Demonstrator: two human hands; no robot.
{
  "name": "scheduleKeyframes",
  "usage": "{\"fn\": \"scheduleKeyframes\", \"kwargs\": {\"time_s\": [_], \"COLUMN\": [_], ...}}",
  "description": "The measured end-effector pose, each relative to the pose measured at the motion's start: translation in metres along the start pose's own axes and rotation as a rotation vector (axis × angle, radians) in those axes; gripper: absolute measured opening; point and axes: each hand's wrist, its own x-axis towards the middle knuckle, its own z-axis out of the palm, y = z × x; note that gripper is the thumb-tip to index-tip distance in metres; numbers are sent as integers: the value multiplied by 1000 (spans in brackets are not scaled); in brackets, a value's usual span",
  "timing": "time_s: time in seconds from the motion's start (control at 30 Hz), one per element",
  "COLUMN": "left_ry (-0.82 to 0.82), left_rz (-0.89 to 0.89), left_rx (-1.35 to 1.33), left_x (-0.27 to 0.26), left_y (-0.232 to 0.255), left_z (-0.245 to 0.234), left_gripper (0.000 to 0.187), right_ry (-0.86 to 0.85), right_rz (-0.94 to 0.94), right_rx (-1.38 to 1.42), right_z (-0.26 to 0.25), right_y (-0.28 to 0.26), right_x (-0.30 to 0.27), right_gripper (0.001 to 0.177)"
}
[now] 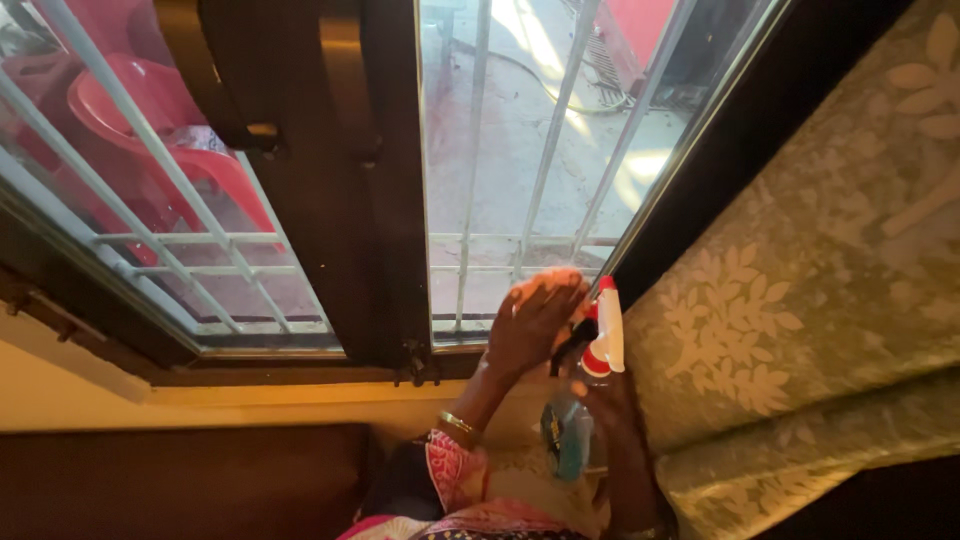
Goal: The person sprays a glass door with a cleaning solution and wipes the surface with a cloth. The person repeatedly sprays and wipes the same area of the glass door throughout the clip.
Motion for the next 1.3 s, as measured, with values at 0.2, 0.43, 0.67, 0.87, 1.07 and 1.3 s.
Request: {"fn": "scheduleKeyframes", "kwargs": {"time_s": [0.2,0.43,0.67,0.87,1.07,1.3], "left_ry": [110,53,83,18,147,-66], "left_rz": [-12,-17,-36,-15,-45,-256], "left_rx": [-15,69,42,115,132,64], "left_x": [-2,-28,3,-39,-9,-81], "left_y": [-8,-21,-21,-22,-42,-39], "left_z": [0,-7,-10,3,-2,25], "left_gripper": [54,54,56,58,54,60], "right_ry": [37,-40,-88,-12,-107,-93], "right_rz": [143,116,90,177,62,56], "right_rx": [-5,27,-2,-30,-8,-20], "right_z": [-9,-18,-27,-15,-4,-5], "right_y": [7,19,27,11,0,6], "right_x": [-5,-4,2,-3,4,-3], "right_gripper": [58,55,56,57,49,44]}}
